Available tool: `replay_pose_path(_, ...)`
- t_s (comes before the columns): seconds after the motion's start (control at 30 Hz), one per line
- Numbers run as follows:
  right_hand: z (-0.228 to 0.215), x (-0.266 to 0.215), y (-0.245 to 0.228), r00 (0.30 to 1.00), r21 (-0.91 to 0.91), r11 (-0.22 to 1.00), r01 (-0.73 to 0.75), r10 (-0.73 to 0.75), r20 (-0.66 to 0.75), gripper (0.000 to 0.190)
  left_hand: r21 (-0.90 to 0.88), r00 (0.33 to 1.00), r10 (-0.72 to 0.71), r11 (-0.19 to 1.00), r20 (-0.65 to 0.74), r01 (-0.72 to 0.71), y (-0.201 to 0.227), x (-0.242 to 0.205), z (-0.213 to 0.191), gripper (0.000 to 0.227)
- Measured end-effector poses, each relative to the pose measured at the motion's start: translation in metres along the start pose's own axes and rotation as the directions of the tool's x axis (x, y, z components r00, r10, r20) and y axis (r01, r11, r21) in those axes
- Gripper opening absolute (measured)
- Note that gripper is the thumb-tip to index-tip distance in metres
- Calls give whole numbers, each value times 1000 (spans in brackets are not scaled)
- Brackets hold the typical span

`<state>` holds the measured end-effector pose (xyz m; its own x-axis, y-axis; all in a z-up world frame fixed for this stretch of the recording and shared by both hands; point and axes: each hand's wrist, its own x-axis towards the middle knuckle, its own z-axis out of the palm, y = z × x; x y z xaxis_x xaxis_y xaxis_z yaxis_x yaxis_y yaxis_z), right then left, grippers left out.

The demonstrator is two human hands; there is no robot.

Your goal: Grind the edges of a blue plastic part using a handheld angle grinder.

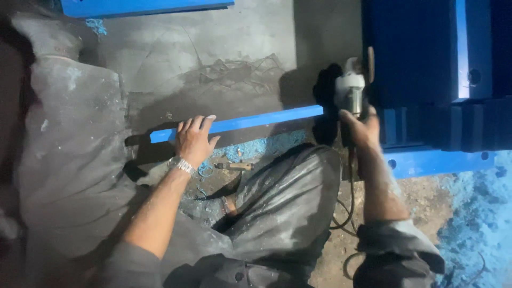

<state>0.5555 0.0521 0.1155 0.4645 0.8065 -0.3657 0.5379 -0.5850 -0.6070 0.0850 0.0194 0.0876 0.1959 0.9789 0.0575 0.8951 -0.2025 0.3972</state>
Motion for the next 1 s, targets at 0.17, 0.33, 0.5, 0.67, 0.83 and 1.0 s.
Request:
replay_pose_path(0.17, -52, -28, -4, 961, 524, 851, 34, -172, 218, 55, 2, 1000, -31, 1000, -7, 31, -1, 14, 10, 38)
replay_pose_path(0.33, -49, -76, -2, 956, 756, 655, -6, -217, 196, 58, -4, 998, 15, 1000, -55, -15, -8, 26, 10, 38)
replay_pose_path(0.5, -50, -132, -64, 917, 909, 412, -56, -339, 210, 63, 13, 997, 32, 999, -77, -31, -8, 35, 8, 37)
replay_pose_path(0.67, -41, -131, -57, 961, 849, 526, -52, -205, 186, 67, 1, 998, 0, 1000, -59, 0, -7, 40, 12, 38)
replay_pose_path(0.83, -30, -124, -54, 993, 630, 777, -8, -70, 99, 56, -7, 994, -24, 1000, -104, 23, -13, 44, 14, 38)
replay_pose_path(1.0, -23, -124, -59, 988, 550, 833, 66, -130, 78, 52, -25, 999, -10, 1000, -53, 9, -20, 47, 9, 39)
